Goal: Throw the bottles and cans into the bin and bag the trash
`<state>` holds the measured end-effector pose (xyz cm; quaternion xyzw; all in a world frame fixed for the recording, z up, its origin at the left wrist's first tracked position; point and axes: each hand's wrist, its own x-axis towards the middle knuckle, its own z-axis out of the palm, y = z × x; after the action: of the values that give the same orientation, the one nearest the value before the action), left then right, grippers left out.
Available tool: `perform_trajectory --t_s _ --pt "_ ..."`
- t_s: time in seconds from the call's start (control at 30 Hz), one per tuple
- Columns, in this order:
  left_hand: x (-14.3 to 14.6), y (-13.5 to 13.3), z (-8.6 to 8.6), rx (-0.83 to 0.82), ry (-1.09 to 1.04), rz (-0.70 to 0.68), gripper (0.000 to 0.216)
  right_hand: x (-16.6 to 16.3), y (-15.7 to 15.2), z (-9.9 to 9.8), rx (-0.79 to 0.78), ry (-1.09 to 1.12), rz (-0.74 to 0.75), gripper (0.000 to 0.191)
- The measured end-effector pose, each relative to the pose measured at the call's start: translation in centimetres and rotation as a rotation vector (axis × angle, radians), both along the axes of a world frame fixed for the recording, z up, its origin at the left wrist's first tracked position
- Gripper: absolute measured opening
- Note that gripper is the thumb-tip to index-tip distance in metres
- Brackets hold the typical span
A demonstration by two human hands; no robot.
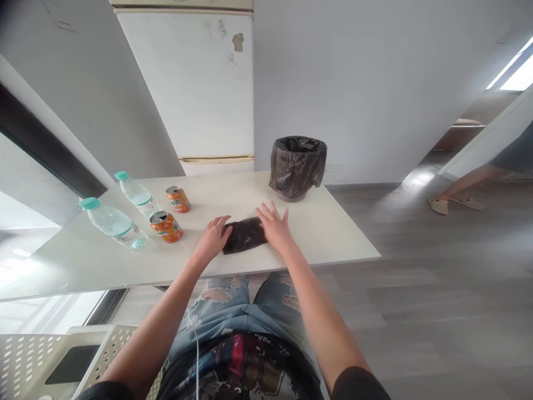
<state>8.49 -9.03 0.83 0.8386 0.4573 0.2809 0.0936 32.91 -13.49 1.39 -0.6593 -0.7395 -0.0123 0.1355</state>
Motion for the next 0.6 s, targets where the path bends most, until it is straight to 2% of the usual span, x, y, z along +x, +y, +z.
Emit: perform_trajectory --t_s 0.1,0.17,0.2,0.3,0.33,0.4,0.47,0.53,0.57,0.6 --pt "-0.9 -0.9 0.1 -0.097 0.088 0.009 0.042 -0.6 -2.6 0.6 0.129 0.152 -0.086 0.051" --pt "-1.3 -2.5 0.1 -0.168 0.078 0.012 0.038 -1.6 -5.1 0.3 0.087 0.250 0.019 0.044" --pt "-1.5 -3.6 0.2 -0.221 0.058 0.014 0.036 -2.2 -6.4 0.0 0.051 0.273 0.094 0.049" --pt "-2.4 -6.6 0.6 -0.356 0.011 -0.004 0.037 -3.1 -9.5 -1.3 -0.011 0.260 0.242 0.080" --pt "-2.8 -7.3 0.7 -0.352 0.003 -0.008 0.039 -3.2 -10.1 -1.8 -0.014 0.246 0.264 0.082" --pt "-4.0 -8.0 0.7 -0.261 0.012 -0.064 0.046 -2.8 -10.8 -2.5 0.001 0.246 0.293 0.069" --pt "-5.0 -7.9 0.4 -0.120 0.066 -0.218 0.072 -2.1 -11.0 -3.0 0.032 0.274 0.312 0.060" --pt "-5.7 -7.5 -0.1 -0.026 0.142 -0.403 0.097 -1.5 -11.2 -3.2 0.061 0.320 0.341 0.059" --pt "-5.7 -7.3 -0.4 -0.009 0.164 -0.463 0.099 -1.3 -11.3 -3.1 0.067 0.351 0.358 0.058" --pt "-5.6 -7.2 -0.7 -0.010 0.162 -0.493 0.090 -1.2 -11.4 -3.0 0.066 0.390 0.372 0.057"
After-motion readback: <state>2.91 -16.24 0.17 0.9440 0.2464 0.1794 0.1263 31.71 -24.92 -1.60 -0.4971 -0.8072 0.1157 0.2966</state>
